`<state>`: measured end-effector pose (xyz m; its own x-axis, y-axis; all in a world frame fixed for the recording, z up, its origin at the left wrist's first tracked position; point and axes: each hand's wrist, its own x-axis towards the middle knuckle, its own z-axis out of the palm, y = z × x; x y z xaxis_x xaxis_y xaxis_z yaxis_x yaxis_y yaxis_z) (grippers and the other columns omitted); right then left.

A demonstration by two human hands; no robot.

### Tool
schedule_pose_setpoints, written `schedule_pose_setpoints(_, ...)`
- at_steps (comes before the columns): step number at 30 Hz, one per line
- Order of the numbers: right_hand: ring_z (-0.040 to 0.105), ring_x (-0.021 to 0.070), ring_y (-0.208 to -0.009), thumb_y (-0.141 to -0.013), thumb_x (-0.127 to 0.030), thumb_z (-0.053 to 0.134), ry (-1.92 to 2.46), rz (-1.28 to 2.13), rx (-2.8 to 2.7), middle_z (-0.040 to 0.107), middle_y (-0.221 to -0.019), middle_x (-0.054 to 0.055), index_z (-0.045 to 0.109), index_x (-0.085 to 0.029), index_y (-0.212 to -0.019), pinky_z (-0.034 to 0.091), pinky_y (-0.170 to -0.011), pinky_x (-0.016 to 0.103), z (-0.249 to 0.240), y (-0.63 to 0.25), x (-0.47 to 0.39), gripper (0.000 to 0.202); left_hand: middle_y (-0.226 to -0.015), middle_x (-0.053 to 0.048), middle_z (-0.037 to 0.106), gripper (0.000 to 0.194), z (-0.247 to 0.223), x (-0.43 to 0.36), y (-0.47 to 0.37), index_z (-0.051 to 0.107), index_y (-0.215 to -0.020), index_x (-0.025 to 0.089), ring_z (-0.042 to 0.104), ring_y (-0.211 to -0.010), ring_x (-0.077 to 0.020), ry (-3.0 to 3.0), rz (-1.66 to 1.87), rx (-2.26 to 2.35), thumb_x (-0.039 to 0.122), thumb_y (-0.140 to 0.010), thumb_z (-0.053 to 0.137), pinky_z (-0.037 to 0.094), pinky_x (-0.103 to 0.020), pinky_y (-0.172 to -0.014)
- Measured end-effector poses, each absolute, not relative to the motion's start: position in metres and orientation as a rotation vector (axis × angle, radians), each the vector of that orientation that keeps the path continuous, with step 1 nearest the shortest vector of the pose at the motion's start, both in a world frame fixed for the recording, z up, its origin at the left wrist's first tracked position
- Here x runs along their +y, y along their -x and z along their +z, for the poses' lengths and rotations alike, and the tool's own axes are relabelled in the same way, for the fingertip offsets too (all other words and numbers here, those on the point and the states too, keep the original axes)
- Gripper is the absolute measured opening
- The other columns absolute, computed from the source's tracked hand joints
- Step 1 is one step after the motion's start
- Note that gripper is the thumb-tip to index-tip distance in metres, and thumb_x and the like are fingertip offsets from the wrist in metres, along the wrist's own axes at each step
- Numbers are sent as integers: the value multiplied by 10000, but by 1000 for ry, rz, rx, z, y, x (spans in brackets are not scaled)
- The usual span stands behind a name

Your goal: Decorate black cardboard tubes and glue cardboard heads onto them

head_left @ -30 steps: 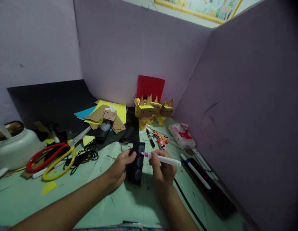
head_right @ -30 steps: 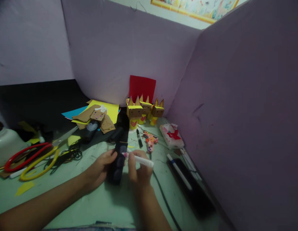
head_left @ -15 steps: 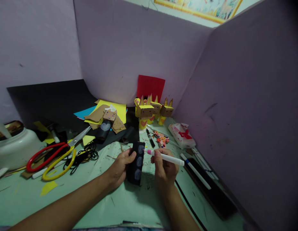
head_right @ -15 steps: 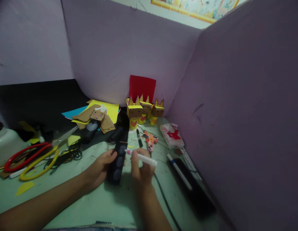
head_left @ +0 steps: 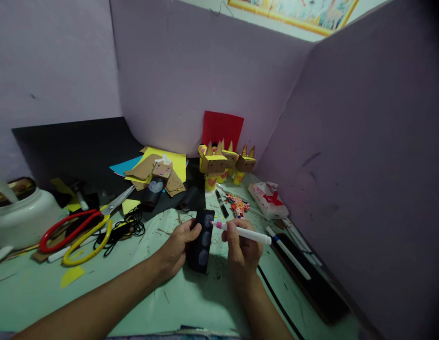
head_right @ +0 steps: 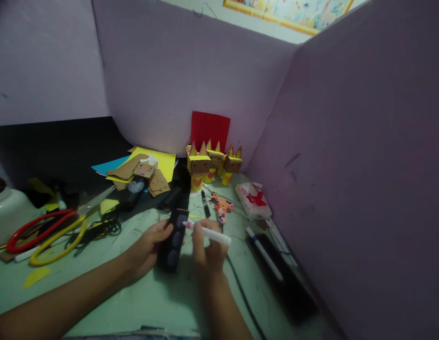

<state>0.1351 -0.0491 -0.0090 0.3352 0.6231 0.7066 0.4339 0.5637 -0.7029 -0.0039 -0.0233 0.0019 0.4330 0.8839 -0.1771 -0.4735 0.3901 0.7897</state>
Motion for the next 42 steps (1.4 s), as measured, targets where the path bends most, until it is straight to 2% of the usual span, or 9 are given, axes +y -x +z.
schedule_pose_setpoints(5, 552, 117, -490, -859, -246, 536, 1005, 184, -1314, 568, -584, -20, 582, -182, -772, 437, -465, 238, -10, -135, -49, 117, -703, -13, 634, 364, 3, -23, 3, 643, -951, 134, 548, -625, -121, -737, 948, 666, 294, -647, 765, 412, -220, -571)
schedule_pose_setpoints(14, 559, 123, -500, -852, -235, 537, 1028, 117, -1335, 577, -595, -15, 583, -190, -766, 429, -456, 236, -11, -135, -49, 108, -811, -49, 660, 361, 0, -23, 5, 607, -995, 128, 574, -715, -143, -798, 942, 651, 292, -697, 729, 434, -234, -627)
schedule_pose_setpoints(19, 547, 118, -496, -855, -219, 527, 1019, 83, -1329, 576, -606, -17, 585, -195, -785, 423, -459, 237, -10, -135, -49, 94, -805, -52, 667, 362, 2, -22, 5, 603, -1022, 121, 568, -675, -128, -788, 940, 644, 275, -713, 715, 430, -221, -592)
schedule_pose_setpoints(23, 540, 121, -494, -848, -264, 535, 1038, 135, -1275, 566, -588, -12, 581, -182, -728, 407, -451, 237, -7, -133, -51, 153, -817, -57, 673, 350, 3, -23, 5, 606, -1008, 122, 569, -652, -124, -766, 939, 663, 270, -709, 714, 435, -225, -586)
schedule_pose_setpoints(29, 517, 121, -461, -858, -319, 532, 1071, 168, -1096, 532, -521, -36, 575, -175, -727, 417, -469, 246, -5, -136, -49, 199, -696, -36, 644, 333, 1, -22, 5, 617, -926, 121, 562, -609, -131, -765, 928, 660, 319, -683, 729, 432, -230, -560)
schedule_pose_setpoints(33, 525, 122, -484, -850, -297, 541, 1066, 176, -1176, 543, -554, -29, 578, -180, -726, 407, -485, 249, -8, -136, -49, 174, -716, -34, 643, 383, 3, -22, 4, 611, -960, 118, 568, -625, -134, -763, 933, 662, 307, -657, 749, 431, -226, -565)
schedule_pose_setpoints(42, 521, 116, -494, -856, -260, 537, 1043, 225, -1226, 538, -567, -31, 576, -189, -728, 400, -483, 247, -7, -132, -50, 151, -774, -51, 668, 372, 3, -23, 4, 597, -1026, 114, 568, -641, -129, -773, 937, 640, 271, -708, 708, 432, -225, -586)
